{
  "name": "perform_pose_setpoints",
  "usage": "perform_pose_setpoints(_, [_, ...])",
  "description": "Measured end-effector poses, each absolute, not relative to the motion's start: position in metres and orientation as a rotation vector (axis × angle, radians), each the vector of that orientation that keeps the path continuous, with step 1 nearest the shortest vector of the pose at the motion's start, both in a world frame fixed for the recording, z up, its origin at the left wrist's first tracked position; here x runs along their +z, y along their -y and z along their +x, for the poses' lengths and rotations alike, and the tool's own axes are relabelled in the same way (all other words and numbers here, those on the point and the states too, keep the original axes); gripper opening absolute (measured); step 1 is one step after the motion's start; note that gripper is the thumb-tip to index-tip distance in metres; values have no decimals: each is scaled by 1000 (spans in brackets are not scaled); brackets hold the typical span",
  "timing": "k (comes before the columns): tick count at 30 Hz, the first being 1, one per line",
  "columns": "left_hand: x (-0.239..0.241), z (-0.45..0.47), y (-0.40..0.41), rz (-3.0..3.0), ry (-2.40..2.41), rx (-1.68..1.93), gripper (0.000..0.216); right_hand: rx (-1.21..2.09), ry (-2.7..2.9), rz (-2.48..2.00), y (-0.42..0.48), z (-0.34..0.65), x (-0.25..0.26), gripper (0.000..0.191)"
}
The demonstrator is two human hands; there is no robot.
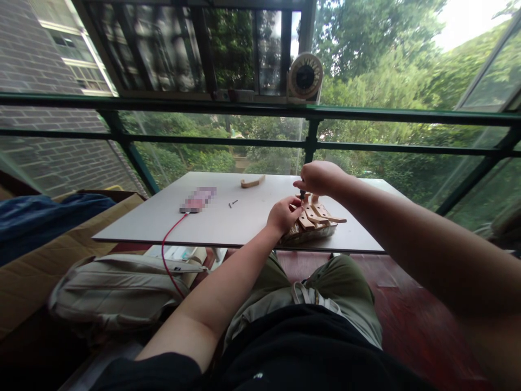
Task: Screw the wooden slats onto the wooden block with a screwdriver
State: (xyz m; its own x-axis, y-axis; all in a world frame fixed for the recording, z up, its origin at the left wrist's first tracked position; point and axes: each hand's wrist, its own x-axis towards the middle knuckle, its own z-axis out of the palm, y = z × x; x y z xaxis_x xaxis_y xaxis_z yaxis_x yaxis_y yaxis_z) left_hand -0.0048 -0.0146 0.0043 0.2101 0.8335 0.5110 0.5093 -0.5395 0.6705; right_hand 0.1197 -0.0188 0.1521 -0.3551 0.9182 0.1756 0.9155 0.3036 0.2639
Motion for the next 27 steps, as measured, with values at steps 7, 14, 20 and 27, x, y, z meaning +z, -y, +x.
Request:
perform_pose_setpoints(7, [3,-5,11,2134,-1252,1254,16,540,-2646,1647,29,126,149,43])
perform_pose_setpoints(14, [-1,-5,9,2129,-1243,1273,16,464,-2666,1459,34,121,159,26])
perform_pose_setpoints(20, [0,-4,11,2136,-1245,1256,20,448,-2545,1567,23,112,159,26])
perform_pose_setpoints(27, [3,-4,13,2132,-1271,1244,21,468,-2478,1724,11,108,154,45])
